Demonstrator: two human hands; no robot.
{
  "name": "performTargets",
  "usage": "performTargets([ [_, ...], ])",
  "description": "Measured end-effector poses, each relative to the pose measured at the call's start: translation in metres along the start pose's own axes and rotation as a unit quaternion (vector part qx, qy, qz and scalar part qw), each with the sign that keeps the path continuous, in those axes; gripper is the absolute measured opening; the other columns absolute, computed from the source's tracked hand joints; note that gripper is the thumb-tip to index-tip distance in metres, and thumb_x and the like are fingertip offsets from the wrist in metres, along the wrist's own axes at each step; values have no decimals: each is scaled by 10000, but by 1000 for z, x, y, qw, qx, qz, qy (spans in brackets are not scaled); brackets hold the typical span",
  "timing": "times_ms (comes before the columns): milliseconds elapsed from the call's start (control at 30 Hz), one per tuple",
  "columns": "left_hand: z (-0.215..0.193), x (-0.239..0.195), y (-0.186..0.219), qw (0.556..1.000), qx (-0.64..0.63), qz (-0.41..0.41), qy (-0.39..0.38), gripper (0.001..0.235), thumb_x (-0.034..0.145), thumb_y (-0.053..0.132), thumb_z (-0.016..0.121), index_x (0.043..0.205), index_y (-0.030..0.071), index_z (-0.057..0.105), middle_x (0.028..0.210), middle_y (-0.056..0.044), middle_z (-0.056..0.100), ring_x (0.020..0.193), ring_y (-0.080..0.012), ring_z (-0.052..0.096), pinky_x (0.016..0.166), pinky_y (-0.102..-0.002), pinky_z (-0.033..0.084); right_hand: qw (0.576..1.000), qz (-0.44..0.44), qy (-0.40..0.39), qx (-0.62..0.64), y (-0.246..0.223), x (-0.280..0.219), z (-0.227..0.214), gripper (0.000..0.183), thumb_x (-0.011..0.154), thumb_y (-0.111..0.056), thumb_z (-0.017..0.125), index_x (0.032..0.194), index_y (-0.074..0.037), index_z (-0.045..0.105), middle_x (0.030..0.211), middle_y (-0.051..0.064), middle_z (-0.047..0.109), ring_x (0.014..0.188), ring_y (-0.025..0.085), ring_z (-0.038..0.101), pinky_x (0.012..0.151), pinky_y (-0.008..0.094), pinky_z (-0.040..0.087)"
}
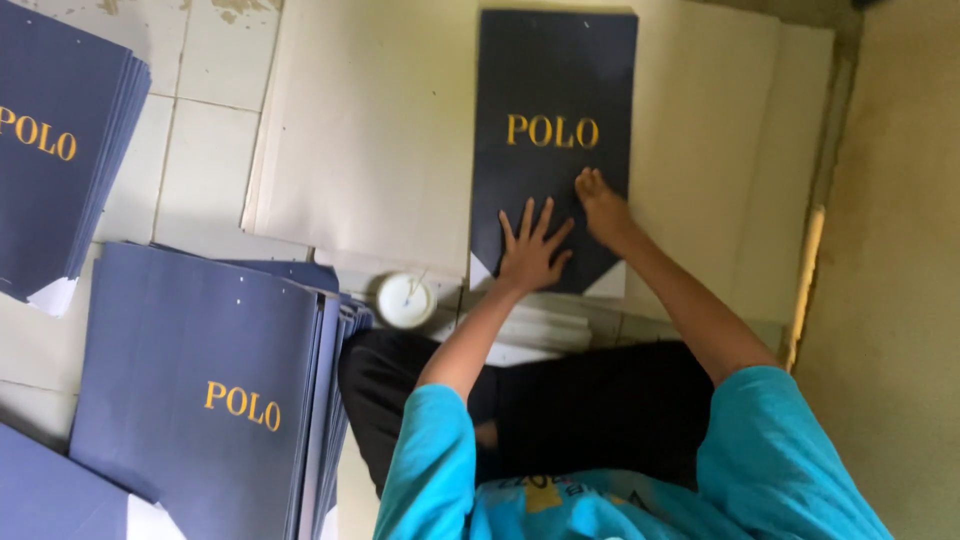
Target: The person sits on the floor and assembles blue paper bags with gold lettering. They fold the flat bag pieces, apply glue from a small container to the edges, and press the sides together to form the bag shape. The person repeats this process for multiple bags.
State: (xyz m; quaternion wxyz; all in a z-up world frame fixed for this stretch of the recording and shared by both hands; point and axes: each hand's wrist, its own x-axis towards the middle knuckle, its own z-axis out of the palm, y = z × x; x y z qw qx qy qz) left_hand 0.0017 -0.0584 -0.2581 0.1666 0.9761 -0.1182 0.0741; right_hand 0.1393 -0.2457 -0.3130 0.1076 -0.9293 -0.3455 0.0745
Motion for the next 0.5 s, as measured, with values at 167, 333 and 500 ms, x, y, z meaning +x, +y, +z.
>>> performTargets([
  [167,2,-4,8,995,-69,-69,-34,619,934,522,653,1522,408,496,1744,-21,180,1599,-419,97,1146,-838,-6,1000,-4,-22,-12,-49,-82,23,540,1001,-8,445,1539,44,431,1616,272,393,1510,440,343,1173,467,427],
  [333,17,-6,28,983,-34,-179,-26,554,959,492,625,1501,456,518,1752,16,146,1607,-397,32,1178,-768,-89,986,-26,-95,-137,-96,-137,34,454,969,-20,529,1411,78,559,1489,306,529,1420,440,485,1028,410,569],
  [500,17,-1,33,973,-51,-220,-40,530,942,480,677,1460,464,564,1749,27,142,1600,-413,20,1169,-779,-74,978,-12,-105,-177,-111,-172,78,441,953,-53,574,1386,25,602,1480,247,552,1407,394,511,935,399,605],
])
